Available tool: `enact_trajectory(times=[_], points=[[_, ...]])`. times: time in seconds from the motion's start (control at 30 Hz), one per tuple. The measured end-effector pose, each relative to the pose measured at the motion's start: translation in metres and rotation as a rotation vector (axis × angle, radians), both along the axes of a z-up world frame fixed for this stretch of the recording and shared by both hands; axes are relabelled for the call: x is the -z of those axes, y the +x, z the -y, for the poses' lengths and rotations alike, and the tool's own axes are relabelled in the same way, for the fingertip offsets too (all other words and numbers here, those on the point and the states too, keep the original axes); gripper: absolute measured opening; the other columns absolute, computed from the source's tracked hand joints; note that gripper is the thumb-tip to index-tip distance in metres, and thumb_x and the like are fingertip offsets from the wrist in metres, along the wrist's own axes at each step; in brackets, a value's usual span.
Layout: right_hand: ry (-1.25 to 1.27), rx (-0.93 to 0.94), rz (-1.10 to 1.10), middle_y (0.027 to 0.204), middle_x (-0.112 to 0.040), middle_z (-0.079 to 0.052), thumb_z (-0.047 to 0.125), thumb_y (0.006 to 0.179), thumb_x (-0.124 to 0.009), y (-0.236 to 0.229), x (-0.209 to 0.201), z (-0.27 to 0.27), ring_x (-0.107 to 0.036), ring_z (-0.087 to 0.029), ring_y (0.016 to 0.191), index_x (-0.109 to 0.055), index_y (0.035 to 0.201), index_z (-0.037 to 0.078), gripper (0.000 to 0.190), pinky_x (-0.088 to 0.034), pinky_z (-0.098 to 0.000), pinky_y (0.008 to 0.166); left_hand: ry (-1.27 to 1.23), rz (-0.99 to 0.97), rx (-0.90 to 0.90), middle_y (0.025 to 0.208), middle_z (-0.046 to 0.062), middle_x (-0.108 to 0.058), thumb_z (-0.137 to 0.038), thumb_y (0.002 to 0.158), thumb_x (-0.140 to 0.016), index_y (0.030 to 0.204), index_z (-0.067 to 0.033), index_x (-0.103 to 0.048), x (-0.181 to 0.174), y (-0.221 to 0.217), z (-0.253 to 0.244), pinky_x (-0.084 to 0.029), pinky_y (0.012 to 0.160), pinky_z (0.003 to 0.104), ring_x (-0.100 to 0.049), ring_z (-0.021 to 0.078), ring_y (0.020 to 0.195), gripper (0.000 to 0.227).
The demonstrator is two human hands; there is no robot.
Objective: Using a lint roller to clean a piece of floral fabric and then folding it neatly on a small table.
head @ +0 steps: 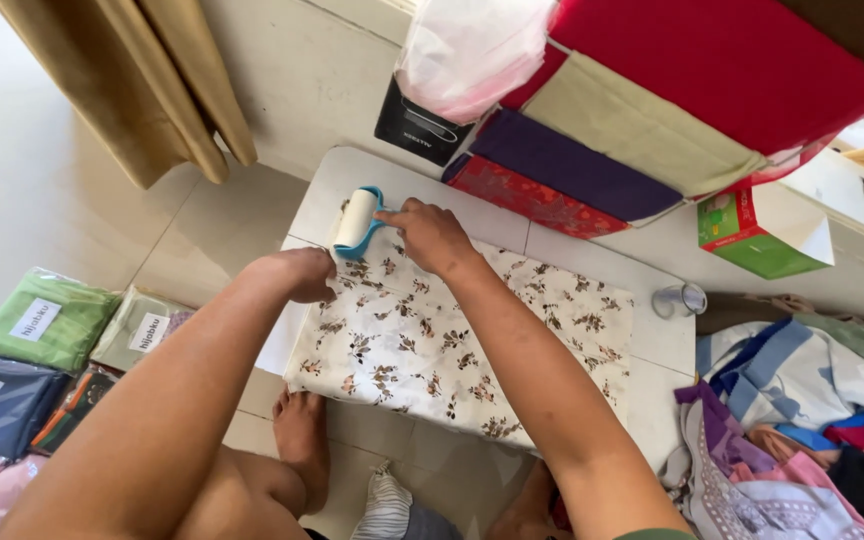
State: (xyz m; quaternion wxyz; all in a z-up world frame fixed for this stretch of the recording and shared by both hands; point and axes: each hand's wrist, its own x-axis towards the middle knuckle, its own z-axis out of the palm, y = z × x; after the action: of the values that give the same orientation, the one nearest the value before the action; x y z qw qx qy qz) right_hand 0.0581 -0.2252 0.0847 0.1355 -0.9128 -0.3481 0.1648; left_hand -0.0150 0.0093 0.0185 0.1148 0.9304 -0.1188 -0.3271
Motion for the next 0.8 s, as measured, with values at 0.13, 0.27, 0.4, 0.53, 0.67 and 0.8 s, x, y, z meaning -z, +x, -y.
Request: enact_trajectory(times=[0.13, 0.27, 0.4, 0.53, 0.67, 0.8], points=[[0.036, -0.011, 0.110, 0.124, -0.063, -0.017, 0.011, 0.100, -0.050, -0.025, 0.015, 0.032, -0.067, -0.045, 0.107, -0.059, 0.145, 0.026, 0.048, -0.055, -0.0601, 0.092, -0.001, 0.010, 0.046, 0.126, 0.018, -0.072, -0.033, 0.089, -0.072, 0.126, -0.0091, -0.074, -0.013, -0.001, 0.002, -0.055, 0.105, 0.050, -0.067, 0.0360, 0.123, 0.044], [0.173, 0.055, 0.068, 0.119, -0.062, -0.018, 0.007, 0.103, -0.046, -0.062, 0.019, 0.082, -0.066, -0.048, 0.102, -0.057, 0.147, 0.023, 0.048, -0.058, -0.0577, 0.086, -0.004, 0.001, 0.060, 0.127, 0.021, -0.073, -0.034, 0.088, -0.072, 0.123, -0.0051, -0.075, -0.009, 0.005, -0.001, -0.054, 0.107, 0.050, -0.066, 0.0393, 0.125, 0.046], [0.115, 0.050, 0.129, 0.116, -0.064, -0.014, 0.010, 0.099, -0.055, -0.065, 0.013, 0.171, -0.066, -0.046, 0.104, -0.061, 0.143, 0.031, 0.049, -0.055, -0.0559, 0.091, 0.068, 0.023, 0.113, 0.129, 0.015, -0.074, -0.038, 0.088, -0.070, 0.126, -0.0133, -0.076, 0.006, 0.015, 0.003, -0.056, 0.107, 0.047, -0.068, 0.0329, 0.126, 0.046], [0.052, 0.112, 0.086, 0.115, -0.067, -0.010, 0.005, 0.093, -0.060, -0.070, -0.012, 0.278, -0.067, -0.035, 0.099, -0.067, 0.136, 0.032, 0.051, -0.054, -0.0452, 0.094, 0.166, 0.017, 0.065, 0.136, 0.005, -0.069, -0.042, 0.090, -0.070, 0.129, -0.0228, -0.074, 0.009, 0.013, 0.009, -0.054, 0.111, 0.044, -0.065, 0.0276, 0.129, 0.043], [-0.169, 0.207, 0.124, 0.112, -0.066, -0.004, -0.001, 0.087, -0.061, -0.083, -0.028, 0.395, -0.067, -0.027, 0.084, -0.071, 0.132, 0.033, 0.057, -0.053, -0.0385, 0.082, 0.276, 0.008, 0.024, 0.139, -0.008, -0.069, -0.046, 0.092, -0.072, 0.132, -0.0335, -0.071, 0.025, 0.017, 0.010, -0.051, 0.119, 0.041, -0.065, 0.0198, 0.131, 0.041], [-0.179, 0.283, 0.114, 0.108, -0.070, -0.004, -0.001, 0.081, -0.062, -0.100, -0.028, 0.478, -0.068, -0.030, 0.086, -0.074, 0.126, 0.028, 0.055, -0.054, -0.0382, 0.083, 0.251, 0.048, 0.031, 0.133, -0.007, -0.074, -0.044, 0.089, -0.075, 0.129, -0.0321, -0.073, 0.040, 0.019, 0.005, -0.058, 0.111, 0.038, -0.072, 0.0195, 0.123, 0.042]])
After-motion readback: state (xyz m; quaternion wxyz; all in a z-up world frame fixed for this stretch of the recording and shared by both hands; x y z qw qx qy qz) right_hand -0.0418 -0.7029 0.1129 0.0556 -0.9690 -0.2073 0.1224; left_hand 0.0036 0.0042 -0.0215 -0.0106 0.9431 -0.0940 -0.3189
